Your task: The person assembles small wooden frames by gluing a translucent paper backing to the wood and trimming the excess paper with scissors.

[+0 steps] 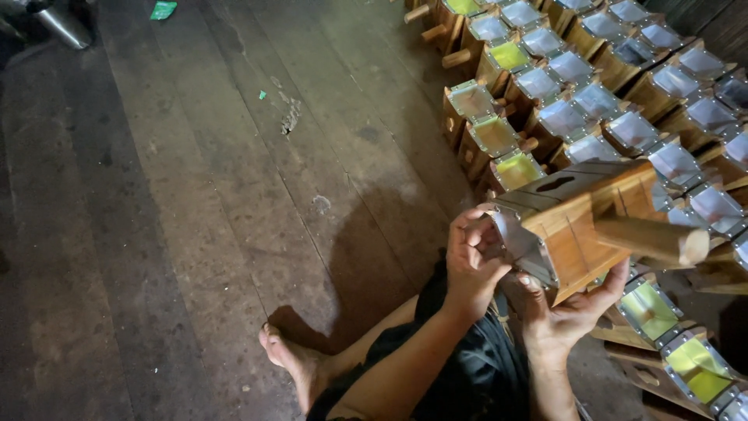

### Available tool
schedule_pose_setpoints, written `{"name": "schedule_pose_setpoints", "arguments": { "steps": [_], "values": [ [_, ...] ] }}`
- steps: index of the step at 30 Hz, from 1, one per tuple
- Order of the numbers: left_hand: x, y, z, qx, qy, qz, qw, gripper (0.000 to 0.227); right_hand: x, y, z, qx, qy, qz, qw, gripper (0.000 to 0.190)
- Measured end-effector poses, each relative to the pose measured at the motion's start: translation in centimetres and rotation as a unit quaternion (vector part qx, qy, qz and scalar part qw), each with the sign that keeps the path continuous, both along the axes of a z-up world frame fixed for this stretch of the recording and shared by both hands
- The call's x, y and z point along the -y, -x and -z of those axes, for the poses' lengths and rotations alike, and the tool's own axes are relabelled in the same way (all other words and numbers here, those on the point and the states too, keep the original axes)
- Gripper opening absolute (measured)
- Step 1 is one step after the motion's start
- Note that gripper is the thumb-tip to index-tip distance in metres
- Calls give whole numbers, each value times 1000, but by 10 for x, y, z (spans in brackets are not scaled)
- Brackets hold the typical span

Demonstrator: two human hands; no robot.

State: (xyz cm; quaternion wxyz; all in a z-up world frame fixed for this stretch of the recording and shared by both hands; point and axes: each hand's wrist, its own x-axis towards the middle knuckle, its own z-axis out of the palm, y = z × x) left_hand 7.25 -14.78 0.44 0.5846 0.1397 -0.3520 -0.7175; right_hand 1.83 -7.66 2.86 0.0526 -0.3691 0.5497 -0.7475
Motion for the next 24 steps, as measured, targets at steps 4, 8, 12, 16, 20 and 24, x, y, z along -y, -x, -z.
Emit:
{"name": "schedule_pose_setpoints", "arguments": {
  "steps": [4, 8, 12, 16, 20, 24],
  "values": [
    [6, -12, 0, 24, -11, 45, 999, 53, -7, 18, -10, -21, 23, -40, 999, 90],
    [24, -25, -1, 116, 51, 52, 991, 62, -19, 54, 21, 211, 96, -163, 959, 95],
    [30, -37, -12, 203, 153, 47, 966, 47, -22, 77, 30, 186, 96, -158, 965, 79],
    [33, -43, -40, 269, 196, 41, 942, 46, -28, 84, 26, 205, 100, -170, 959, 82],
    [28, -43, -57, 341, 159, 63, 924, 52, -32, 80, 19, 196, 46, -160, 966, 81],
    [21, -44, -68, 350, 97, 129, 923, 61, -31, 75, 10, 189, 7, -148, 971, 83]
  ]
}}
